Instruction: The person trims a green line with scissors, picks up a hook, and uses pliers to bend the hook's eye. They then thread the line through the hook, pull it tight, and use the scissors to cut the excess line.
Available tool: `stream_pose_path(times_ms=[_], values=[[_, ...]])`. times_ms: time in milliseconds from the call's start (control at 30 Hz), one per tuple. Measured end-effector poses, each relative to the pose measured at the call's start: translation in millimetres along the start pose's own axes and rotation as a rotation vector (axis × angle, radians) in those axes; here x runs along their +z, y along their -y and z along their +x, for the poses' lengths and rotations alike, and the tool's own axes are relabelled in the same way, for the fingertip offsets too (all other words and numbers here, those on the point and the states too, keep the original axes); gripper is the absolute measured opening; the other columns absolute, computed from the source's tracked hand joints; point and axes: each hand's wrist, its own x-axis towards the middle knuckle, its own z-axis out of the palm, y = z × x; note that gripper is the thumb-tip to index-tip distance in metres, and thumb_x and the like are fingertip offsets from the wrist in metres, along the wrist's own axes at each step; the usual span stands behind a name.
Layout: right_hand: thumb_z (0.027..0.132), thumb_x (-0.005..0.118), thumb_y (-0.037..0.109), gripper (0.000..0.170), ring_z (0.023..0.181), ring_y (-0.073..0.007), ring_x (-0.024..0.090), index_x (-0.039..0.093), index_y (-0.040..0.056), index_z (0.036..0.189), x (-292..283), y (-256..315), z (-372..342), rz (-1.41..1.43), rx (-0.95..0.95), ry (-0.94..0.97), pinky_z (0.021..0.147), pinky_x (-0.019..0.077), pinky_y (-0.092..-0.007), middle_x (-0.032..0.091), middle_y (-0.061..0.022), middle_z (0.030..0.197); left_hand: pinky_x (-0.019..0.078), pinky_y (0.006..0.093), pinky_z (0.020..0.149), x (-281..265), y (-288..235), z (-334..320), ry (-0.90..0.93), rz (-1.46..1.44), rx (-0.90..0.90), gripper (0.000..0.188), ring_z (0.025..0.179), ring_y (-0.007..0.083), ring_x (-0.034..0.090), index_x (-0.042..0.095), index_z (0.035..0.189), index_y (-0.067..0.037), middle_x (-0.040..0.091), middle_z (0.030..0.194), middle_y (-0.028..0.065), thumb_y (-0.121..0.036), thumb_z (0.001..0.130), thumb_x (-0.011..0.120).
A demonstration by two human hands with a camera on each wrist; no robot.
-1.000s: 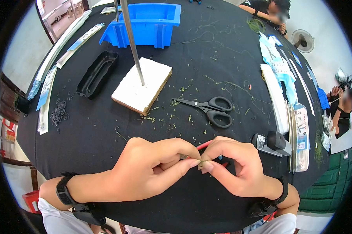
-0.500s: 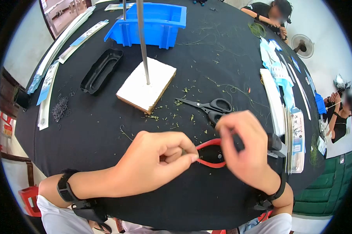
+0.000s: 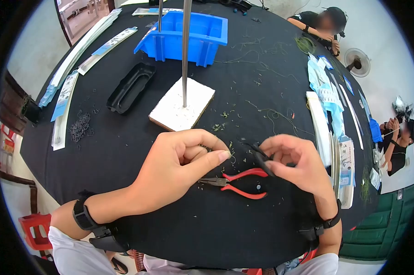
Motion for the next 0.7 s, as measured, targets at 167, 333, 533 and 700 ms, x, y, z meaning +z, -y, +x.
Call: stream_pose_path(times_ms=[167, 333, 533, 700], values=[[0.076, 0.063, -0.001, 0.015, 0.064, -0.0037, 0.055, 0.062, -0.0002, 0.091, -6, -9, -10, -0.029, -0.044, 0.087, 0.052, 0.0407, -0.0165, 0.063, -0.0018, 0.077, 0.0162, 0.0203, 0.039, -3, -6, 3, 0.016, -0.126, -0.093, 0.016, 0.041, 0.0000, 0.026, 0.060, 0.093, 0.005, 0.039, 0.050, -0.0076, -0.010, 0.085, 0.061], [0.071, 0.067, 0.001, 0.019, 0.060, -0.0053, 0.053, 0.058, -0.0003, 0.089, 1, -7, -15, 0.045, -0.075, 0.123, 0.050, 0.0399, -0.0188, 0.059, -0.0016, 0.071, 0.0158, 0.0205, 0.038, -3, -12, 3, 0.042, -0.229, -0.196, 0.014, 0.040, 0.0009, 0.024, 0.059, 0.092, 0.004, 0.036, 0.049, -0.0079, -0.008, 0.085, 0.060], [0.064, 0.075, 0.012, 0.033, 0.057, -0.0104, 0.049, 0.058, 0.0001, 0.090, -2, -9, -12, -0.025, -0.179, 0.294, 0.048, 0.0375, -0.0215, 0.056, -0.0043, 0.076, 0.0152, 0.0206, 0.037, -6, -11, 5, 0.097, -0.371, -0.262, 0.012, 0.039, 0.0013, 0.021, 0.059, 0.090, 0.003, 0.030, 0.049, -0.0090, -0.008, 0.085, 0.060], [0.063, 0.074, 0.013, 0.033, 0.054, -0.0115, 0.048, 0.059, 0.0002, 0.089, 0, -11, -10, -0.058, -0.217, 0.285, 0.048, 0.0378, -0.0227, 0.056, -0.0047, 0.073, 0.0150, 0.0206, 0.037, -8, -11, 5, 0.131, -0.425, -0.306, 0.012, 0.039, 0.0012, 0.021, 0.059, 0.089, 0.002, 0.028, 0.049, -0.0091, -0.009, 0.086, 0.058]])
